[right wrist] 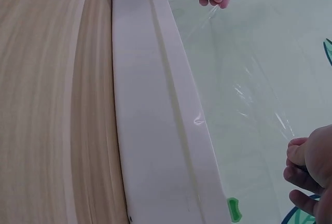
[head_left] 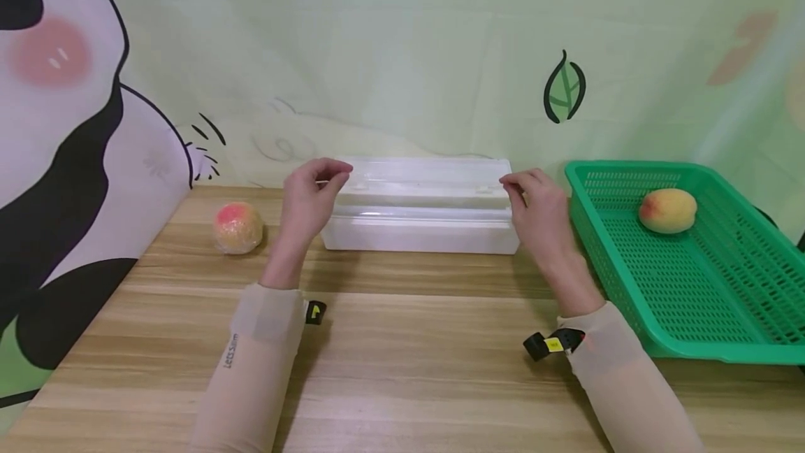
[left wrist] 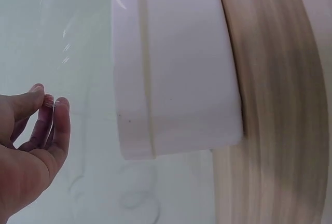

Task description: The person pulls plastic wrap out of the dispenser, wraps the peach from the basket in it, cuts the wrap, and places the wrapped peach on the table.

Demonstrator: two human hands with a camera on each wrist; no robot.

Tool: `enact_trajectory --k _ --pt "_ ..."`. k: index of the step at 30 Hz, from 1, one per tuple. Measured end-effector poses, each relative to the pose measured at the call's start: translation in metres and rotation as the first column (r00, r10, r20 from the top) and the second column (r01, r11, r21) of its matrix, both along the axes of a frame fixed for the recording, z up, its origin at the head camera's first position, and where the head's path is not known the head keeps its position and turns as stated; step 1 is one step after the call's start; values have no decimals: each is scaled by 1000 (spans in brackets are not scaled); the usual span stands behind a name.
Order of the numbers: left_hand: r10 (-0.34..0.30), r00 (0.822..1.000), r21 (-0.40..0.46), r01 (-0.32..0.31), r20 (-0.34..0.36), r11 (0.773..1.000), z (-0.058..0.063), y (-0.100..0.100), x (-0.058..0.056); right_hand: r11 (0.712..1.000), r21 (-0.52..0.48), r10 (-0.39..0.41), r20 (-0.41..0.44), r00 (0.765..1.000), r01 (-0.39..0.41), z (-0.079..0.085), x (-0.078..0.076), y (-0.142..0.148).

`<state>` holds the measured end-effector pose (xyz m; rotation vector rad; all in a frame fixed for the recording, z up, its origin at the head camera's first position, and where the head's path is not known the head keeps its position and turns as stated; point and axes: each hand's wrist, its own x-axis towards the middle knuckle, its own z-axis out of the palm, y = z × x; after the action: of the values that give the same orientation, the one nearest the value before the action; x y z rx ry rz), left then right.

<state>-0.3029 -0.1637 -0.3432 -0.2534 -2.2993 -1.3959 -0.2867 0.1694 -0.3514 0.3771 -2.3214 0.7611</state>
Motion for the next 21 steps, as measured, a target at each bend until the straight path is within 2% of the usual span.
enact_trajectory --k 8,16,21 --pt "12 1000 12 -12 -24 1000 10 5 4 1000 -13 4 -24 1000 -5 6 1 4" --pt "19 999 21 -19 -36 1000 15 5 10 999 -19 33 -103 994 -35 11 4 4" --pt "26 997 -1 -26 -77 1000 20 6 14 997 -33 60 -158 986 -66 15 6 5"
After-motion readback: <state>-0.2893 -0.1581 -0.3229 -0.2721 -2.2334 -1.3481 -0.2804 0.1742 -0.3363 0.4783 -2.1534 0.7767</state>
